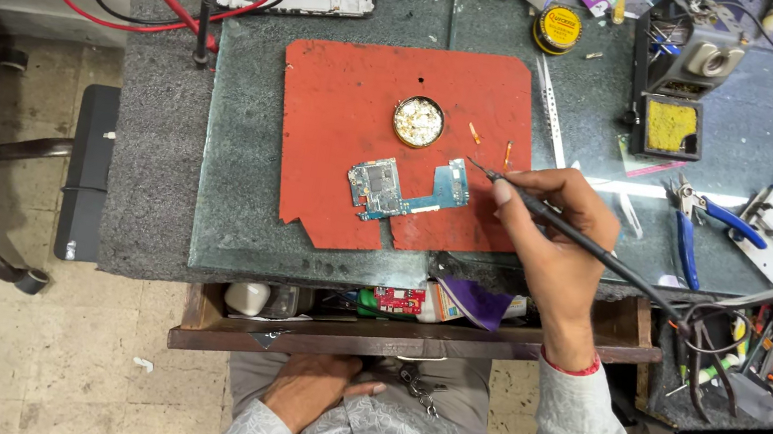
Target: The person solders a small blue circuit board using a soldering iron and solder paste. They use tweezers to adjust the board and apply solder to specific points on the board.
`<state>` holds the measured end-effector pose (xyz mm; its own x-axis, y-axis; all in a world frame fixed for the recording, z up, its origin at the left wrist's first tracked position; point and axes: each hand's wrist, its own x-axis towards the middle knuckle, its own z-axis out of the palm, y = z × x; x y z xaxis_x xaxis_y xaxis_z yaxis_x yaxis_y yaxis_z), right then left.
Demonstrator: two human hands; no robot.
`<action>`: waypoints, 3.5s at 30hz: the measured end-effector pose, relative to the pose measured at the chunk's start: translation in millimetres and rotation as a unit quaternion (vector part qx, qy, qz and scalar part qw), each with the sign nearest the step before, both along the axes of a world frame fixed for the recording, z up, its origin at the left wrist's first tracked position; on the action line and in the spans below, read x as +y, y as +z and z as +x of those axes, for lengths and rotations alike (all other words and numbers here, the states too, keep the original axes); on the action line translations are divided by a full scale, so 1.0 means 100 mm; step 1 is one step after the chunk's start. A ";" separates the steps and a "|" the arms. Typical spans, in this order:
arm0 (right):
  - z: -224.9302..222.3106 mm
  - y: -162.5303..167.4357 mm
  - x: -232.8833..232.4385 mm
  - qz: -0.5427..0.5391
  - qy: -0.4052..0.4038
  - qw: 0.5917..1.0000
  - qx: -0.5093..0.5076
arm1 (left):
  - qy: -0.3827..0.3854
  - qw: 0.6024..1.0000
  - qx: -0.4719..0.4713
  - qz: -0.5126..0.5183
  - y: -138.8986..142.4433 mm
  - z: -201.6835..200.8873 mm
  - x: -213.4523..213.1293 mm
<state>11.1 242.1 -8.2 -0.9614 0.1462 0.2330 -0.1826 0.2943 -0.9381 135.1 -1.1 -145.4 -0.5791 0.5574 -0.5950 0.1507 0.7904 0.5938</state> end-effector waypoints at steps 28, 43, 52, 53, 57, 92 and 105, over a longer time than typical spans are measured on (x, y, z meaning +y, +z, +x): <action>0.00 -0.01 -0.07 0.071 0.012 0.997 -0.017 | 0.044 0.994 -0.085 0.043 0.66 -0.04 -0.36; 0.00 -0.01 -0.10 0.097 0.010 0.995 0.002 | 0.197 0.835 0.480 0.183 1.64 -1.12 -0.08; 0.00 0.02 -0.11 0.123 0.003 0.992 0.016 | 0.199 0.852 0.462 0.147 1.47 -1.36 -0.04; 0.00 0.02 -0.11 0.122 0.001 0.993 0.010 | 0.201 0.852 0.461 0.148 1.45 -1.35 -0.05; 0.00 0.03 -0.11 0.111 0.006 0.994 0.010 | 0.202 0.851 0.462 0.148 1.39 -1.34 -0.05; 0.00 -0.01 -0.09 0.122 0.014 0.992 0.020 | 0.209 0.851 0.456 0.156 1.41 -1.34 -0.06; 0.00 -0.01 -0.11 0.116 0.002 0.993 0.014 | 0.214 0.850 0.453 0.164 1.42 -1.34 -0.06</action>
<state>11.4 231.6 -9.0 -0.9545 0.0812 0.2870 -0.2098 0.5010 -0.8397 0.8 -7.2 -3.2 -0.9081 0.2309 0.3492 0.4041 0.7017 0.5868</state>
